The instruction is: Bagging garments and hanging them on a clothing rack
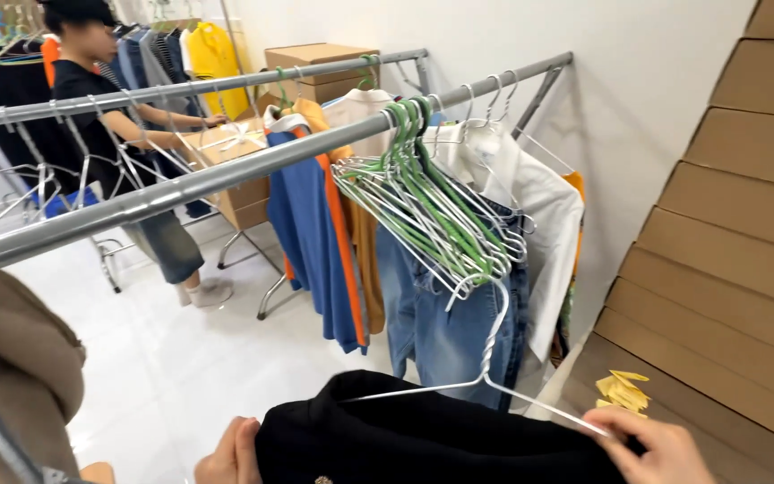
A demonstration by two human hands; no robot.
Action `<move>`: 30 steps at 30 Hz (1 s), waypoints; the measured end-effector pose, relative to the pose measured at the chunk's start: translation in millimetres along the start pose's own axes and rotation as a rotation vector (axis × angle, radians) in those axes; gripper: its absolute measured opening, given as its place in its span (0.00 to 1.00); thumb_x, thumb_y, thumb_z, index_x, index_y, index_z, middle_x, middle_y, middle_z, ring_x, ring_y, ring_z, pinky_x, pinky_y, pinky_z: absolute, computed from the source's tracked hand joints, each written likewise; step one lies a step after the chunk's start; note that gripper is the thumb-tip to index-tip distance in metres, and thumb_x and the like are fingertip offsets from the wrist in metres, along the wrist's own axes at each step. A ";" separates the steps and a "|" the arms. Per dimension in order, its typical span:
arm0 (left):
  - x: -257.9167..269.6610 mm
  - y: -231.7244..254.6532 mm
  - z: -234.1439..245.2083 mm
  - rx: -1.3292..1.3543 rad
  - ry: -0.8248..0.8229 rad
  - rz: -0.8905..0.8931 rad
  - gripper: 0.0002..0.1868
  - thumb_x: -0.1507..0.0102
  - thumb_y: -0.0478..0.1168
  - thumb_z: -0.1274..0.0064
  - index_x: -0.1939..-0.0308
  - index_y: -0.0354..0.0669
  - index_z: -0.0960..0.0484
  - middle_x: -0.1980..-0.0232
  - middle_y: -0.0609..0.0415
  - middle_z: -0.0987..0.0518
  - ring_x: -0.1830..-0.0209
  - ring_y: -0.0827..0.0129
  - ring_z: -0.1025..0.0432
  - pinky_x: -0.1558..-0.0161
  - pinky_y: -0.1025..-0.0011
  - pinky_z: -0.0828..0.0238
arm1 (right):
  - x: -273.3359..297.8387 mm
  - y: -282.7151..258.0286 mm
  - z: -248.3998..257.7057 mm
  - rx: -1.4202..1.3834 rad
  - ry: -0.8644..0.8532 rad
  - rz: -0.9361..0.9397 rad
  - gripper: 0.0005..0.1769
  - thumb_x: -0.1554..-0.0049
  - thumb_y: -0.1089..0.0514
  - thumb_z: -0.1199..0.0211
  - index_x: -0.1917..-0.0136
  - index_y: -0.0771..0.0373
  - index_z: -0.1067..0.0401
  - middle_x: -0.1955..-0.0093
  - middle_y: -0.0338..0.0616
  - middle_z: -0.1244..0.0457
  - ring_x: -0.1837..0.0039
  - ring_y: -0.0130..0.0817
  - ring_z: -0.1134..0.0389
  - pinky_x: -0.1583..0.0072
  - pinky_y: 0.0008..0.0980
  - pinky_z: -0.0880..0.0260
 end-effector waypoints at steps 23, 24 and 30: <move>-111.0 -49.8 -140.3 0.506 -0.114 0.187 0.41 0.31 0.59 0.61 0.23 0.34 0.46 0.19 0.37 0.41 0.18 0.58 0.45 0.20 0.64 0.54 | 2.7 -216.4 -78.2 -0.487 -0.457 0.462 0.15 0.44 0.62 0.21 0.64 0.54 0.28 0.54 0.36 0.37 0.53 0.28 0.33 0.41 0.23 0.40; -105.3 -29.4 -134.1 0.506 -0.104 0.182 0.41 0.31 0.59 0.61 0.23 0.34 0.46 0.19 0.37 0.41 0.18 0.58 0.45 0.20 0.64 0.54 | -6.6 -235.0 -72.8 -0.491 -0.458 0.472 0.15 0.44 0.62 0.21 0.64 0.54 0.28 0.54 0.36 0.37 0.53 0.28 0.33 0.41 0.23 0.40; -79.6 91.6 -123.4 0.496 -0.381 0.003 0.37 0.33 0.56 0.55 0.20 0.54 0.39 0.17 0.56 0.38 0.19 0.71 0.39 0.22 0.73 0.50 | -100.7 -318.6 -28.7 -0.407 -0.149 0.452 0.11 0.50 0.58 0.22 0.63 0.52 0.26 0.60 0.32 0.32 0.53 0.27 0.31 0.42 0.27 0.35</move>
Point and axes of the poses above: each hand's wrist, its own x-axis away from the middle knuckle, its own z-axis out of the back of the hand, y = z × x, the point moved 8 cm from there along -x, towards the middle knuckle
